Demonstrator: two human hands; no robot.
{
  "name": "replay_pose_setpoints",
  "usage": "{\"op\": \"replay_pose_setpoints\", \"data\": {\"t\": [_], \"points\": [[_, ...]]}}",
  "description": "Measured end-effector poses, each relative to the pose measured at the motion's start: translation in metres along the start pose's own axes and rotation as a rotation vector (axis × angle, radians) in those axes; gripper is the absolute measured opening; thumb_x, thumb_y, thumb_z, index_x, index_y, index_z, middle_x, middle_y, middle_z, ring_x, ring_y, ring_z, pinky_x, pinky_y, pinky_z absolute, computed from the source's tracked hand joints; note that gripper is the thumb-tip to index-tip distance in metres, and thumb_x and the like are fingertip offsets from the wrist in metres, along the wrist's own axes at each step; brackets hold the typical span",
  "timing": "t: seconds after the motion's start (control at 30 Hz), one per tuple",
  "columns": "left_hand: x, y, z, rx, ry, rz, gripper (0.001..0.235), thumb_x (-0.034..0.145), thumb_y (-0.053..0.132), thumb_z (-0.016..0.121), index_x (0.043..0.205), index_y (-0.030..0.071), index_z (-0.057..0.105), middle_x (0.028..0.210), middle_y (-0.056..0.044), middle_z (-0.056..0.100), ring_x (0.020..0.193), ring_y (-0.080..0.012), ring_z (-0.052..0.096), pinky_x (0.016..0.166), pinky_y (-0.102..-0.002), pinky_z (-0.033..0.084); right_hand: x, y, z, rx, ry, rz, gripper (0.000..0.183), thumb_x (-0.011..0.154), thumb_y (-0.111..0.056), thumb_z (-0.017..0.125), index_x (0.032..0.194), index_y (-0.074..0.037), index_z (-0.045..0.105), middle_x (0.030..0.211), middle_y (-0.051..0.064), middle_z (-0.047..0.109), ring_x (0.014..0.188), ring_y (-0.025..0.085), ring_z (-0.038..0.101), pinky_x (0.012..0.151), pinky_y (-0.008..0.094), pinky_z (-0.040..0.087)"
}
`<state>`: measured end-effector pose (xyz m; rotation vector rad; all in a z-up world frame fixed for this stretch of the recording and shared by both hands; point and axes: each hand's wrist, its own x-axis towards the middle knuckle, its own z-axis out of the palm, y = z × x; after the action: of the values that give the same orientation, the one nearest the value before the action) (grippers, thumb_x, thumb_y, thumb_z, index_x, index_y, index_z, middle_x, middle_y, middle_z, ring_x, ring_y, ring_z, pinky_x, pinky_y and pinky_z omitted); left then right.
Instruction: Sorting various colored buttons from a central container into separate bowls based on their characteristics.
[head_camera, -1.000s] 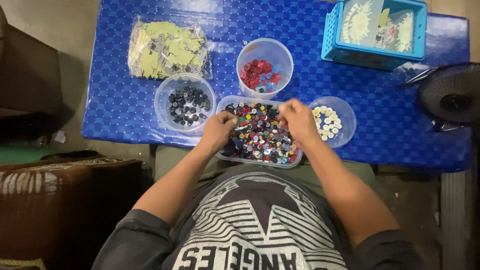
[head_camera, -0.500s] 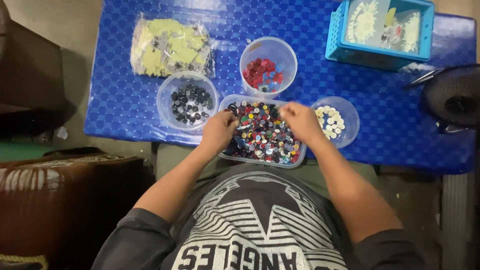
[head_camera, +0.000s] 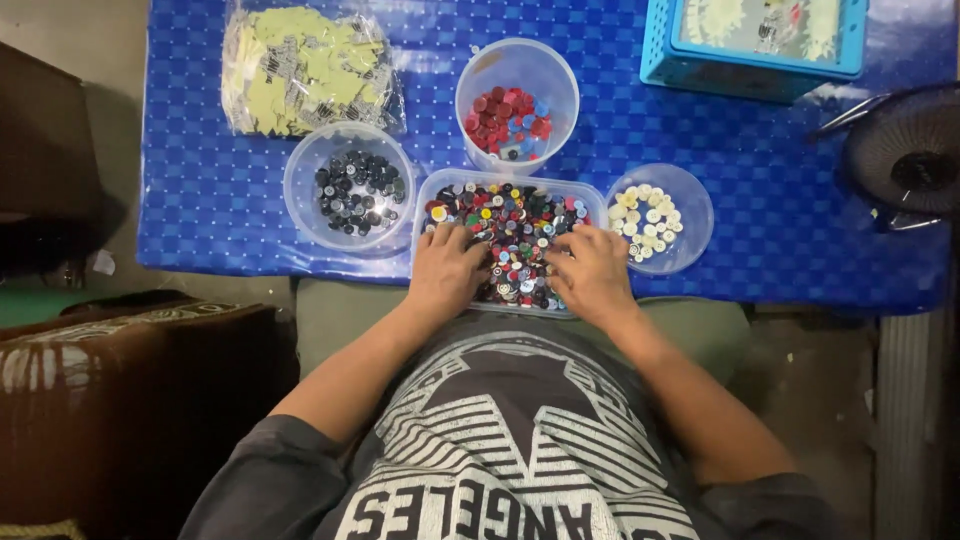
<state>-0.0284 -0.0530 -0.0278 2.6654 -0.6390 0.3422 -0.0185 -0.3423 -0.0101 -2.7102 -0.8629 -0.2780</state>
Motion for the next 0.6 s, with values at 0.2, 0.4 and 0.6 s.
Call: {"op": "replay_pose_setpoints", "data": {"t": [0.2,0.4,0.6], "points": [[-0.006,-0.001,0.004,-0.032,0.045,-0.038,0.033,0.075,0.03,0.083,0.106,0.02,0.074,0.106,-0.006,0.065,0.109,-0.0322,0.06,0.089,-0.049,0.046,0.01,-0.026,0.009,0.112,0.098,-0.043,0.024,0.1,-0.046,0.056,0.098,-0.028,0.073,0.109,-0.007,0.063,0.118,0.02,0.055,0.1,0.044,0.034],[-0.005,0.001,-0.002,-0.026,0.086,-0.08,0.027,0.079,0.03,0.078,0.104,0.022,0.073,0.107,-0.004,0.065,0.11,-0.0296,0.062,0.085,-0.045,0.048,0.018,-0.033,0.034,0.093,0.109,0.007,0.022,0.099,-0.044,0.059,0.1,-0.027,0.073,0.105,-0.009,0.061,0.112,0.017,0.056,0.1,0.043,0.032],[-0.002,-0.009,-0.003,-0.128,0.206,-0.104,0.021,0.081,0.02,0.078,0.101,0.018,0.073,0.106,-0.006,0.066,0.102,-0.0322,0.065,0.077,-0.044,0.05,0.029,-0.043,0.029,0.342,0.151,0.143,0.016,0.093,-0.03,0.067,0.091,-0.016,0.075,0.1,-0.001,0.065,0.105,0.022,0.061,0.095,0.043,0.036]]}}
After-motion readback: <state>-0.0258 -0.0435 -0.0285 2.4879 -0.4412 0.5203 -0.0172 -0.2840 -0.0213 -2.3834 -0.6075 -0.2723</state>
